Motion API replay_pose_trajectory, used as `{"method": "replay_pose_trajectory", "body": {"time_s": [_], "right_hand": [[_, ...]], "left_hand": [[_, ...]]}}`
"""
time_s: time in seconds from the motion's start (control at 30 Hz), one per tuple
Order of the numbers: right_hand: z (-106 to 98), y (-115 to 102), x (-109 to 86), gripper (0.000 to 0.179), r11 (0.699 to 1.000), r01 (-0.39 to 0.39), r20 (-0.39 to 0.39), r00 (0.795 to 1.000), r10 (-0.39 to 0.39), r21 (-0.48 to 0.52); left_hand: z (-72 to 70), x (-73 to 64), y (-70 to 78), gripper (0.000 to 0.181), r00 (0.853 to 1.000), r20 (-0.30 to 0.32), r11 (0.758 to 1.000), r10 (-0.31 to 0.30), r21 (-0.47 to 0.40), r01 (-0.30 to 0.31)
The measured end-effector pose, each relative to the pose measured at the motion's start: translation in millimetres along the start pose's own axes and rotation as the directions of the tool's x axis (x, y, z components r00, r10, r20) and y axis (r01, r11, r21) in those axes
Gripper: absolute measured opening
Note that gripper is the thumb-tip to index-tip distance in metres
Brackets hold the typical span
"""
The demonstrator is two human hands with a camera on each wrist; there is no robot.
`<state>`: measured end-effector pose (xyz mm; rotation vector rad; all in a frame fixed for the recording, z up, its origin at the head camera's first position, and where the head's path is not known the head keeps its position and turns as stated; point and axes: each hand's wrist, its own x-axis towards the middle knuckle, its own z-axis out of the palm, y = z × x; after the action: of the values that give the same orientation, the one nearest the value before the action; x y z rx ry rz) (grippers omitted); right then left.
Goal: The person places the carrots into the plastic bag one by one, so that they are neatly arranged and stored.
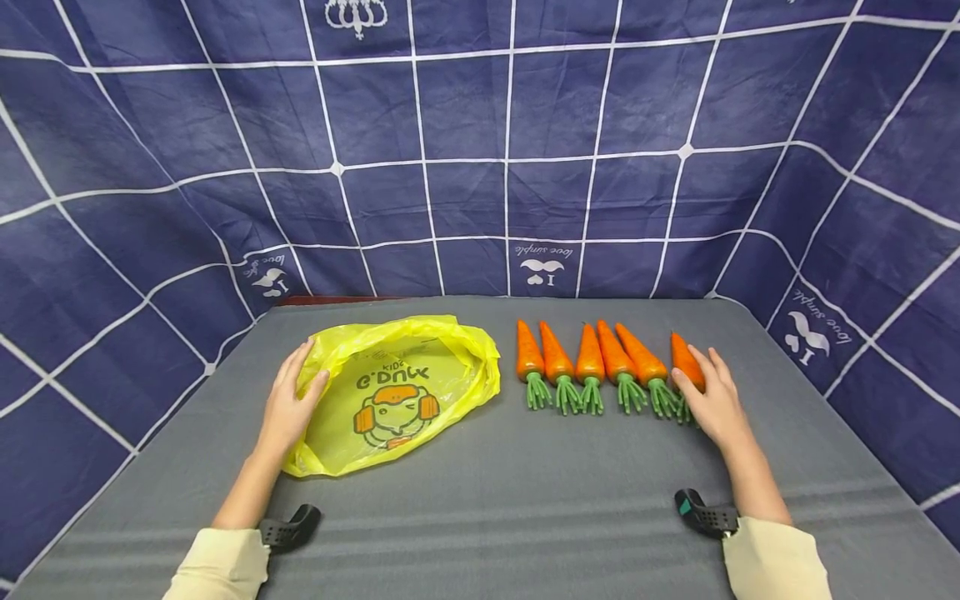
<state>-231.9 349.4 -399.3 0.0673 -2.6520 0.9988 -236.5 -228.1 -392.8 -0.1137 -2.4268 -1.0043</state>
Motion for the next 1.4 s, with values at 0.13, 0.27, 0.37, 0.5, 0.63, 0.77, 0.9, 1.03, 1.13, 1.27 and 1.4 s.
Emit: {"method": "replay_pose_trajectory", "body": {"time_s": [0.13,0.27,0.37,0.5,0.63,0.77,0.9,1.03,1.13,1.27,1.4], "right_hand": [[2.2,2.4,0.0,0.056,1.0,0.018,-0.01,1.0,-0.018,0.017],[3.5,5.4,-0.5,0.057,1.0,0.014,0.0,1.0,-0.014,0.005],[4.2,7.4,-0.7,0.058,1.0,0.004,0.013,1.0,-0.004,0.001],[4.8,8.3,-0.7,0.058,1.0,-0.001,0.018,1.0,0.001,0.006],[6.5,9.4,-2.2,0.058,1.0,-0.007,0.023,1.0,0.007,0.006],[7.9,9.9,-3.6,0.059,1.0,-0.023,0.035,0.999,0.023,0.002],[7.9,8.4,-2.3,0.061,1.0,-0.03,0.054,0.998,0.031,-0.007],[7.7,7.8,-2.0,0.061,0.999,-0.043,0.069,0.997,0.043,-0.009],[7.9,7.9,-1.4,0.062,0.998,-0.055,0.071,0.996,0.056,-0.015],[8.8,7.5,-0.5,0.06,0.998,-0.065,0.048,0.997,0.066,-0.021],[8.5,6.7,-0.4,0.055,0.997,-0.07,0.005,0.998,0.07,-0.034]], "left_hand": [[1.9,-2.3,-4.4,0.056,1.0,0.012,1.0,-0.004,0.001,0.004],[1.9,-4.7,-8.5,0.057,0.998,0.058,0.999,-0.024,0.032,0.022],[1.7,-5.6,-10.2,0.059,0.995,0.088,0.998,-0.036,0.06,0.031],[1.1,-6.0,-9.8,0.058,0.994,0.107,0.997,-0.032,0.076,0.024],[0.5,-6.9,-10.9,0.059,0.99,0.139,0.993,-0.017,0.115,0.001],[1.2,-8.6,-14.7,0.058,0.987,0.16,0.99,-0.012,0.141,-0.011],[3.3,-10.2,-17.6,0.06,0.986,0.168,0.994,-0.013,0.106,-0.005],[4.8,-9.5,-18.2,0.063,0.985,0.172,0.999,0.004,0.051,-0.013],[5.3,-8.2,-19.4,0.063,0.986,0.164,0.999,0.036,0.001,-0.036],[5.1,-7.0,-21.0,0.062,0.986,0.157,0.997,0.061,-0.049,-0.054],[5.2,-6.7,-20.2,0.06,0.986,0.158,0.995,0.06,-0.083,-0.047]]}}
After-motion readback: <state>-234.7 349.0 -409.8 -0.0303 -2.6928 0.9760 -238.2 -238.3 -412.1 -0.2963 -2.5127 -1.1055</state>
